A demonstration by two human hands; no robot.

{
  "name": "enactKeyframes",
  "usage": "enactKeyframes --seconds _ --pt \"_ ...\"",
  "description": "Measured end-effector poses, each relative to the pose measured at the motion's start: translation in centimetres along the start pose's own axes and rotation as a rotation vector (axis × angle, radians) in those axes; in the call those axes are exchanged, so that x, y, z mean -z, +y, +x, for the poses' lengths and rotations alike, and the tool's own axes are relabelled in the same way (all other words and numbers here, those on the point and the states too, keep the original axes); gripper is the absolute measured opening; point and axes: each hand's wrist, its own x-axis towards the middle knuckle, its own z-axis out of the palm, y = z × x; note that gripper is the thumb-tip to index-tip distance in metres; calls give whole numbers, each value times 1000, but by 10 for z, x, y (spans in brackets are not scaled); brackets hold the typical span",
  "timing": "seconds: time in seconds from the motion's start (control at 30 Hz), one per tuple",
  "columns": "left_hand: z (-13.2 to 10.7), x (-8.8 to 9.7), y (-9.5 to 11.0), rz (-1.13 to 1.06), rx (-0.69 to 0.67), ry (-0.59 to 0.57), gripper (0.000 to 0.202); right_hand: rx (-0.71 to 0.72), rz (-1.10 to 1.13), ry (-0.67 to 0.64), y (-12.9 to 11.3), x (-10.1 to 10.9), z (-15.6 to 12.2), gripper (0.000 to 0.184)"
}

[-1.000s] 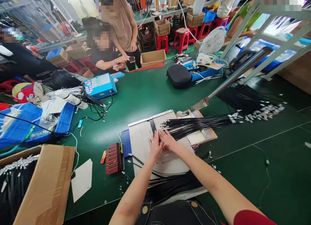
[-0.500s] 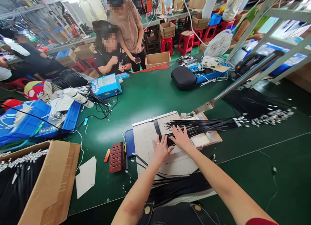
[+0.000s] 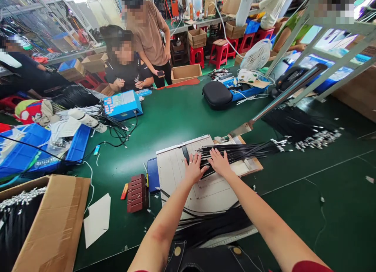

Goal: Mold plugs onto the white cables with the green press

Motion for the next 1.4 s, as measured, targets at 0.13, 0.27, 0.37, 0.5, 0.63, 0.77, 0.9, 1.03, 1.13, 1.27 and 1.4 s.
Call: enactKeyframes --seconds 0.13,0.27,0.37,0.5,0.63,0.77,0.9,1.03,1.13,1.27,1.4 --pt "1 -6 -1 126 21 36 72 -34 -27 6 10 4 -1 57" --pt "-6 -9 -7 158 42 70 72 9 -16 7 3 -1 -5 55" --pt "-7 -7 -8 167 11 70 70 31 -11 14 3 -2 -5 55" --pt "-11 -10 -7 174 -12 139 72 33 -23 23 5 1 0 52" --pt "-17 -21 -10 135 2 161 76 32 -38 25 3 2 2 52" --pt "-16 -26 -15 94 9 162 74 54 -37 6 -1 -1 -1 53" --pt "-13 -21 -15 112 16 200 72 37 -35 -3 1 -3 3 55" --pt "-13 -14 -15 136 6 201 73 59 -38 -16 2 -3 7 56" --pt "-15 -14 -18 153 -7 186 74 87 -32 -39 0 -2 10 57" --pt "-20 -19 -20 168 -6 181 74 107 -12 -42 -3 1 16 56" --pt "-25 -24 -21 183 2 194 72 105 13 -29 0 2 15 53"
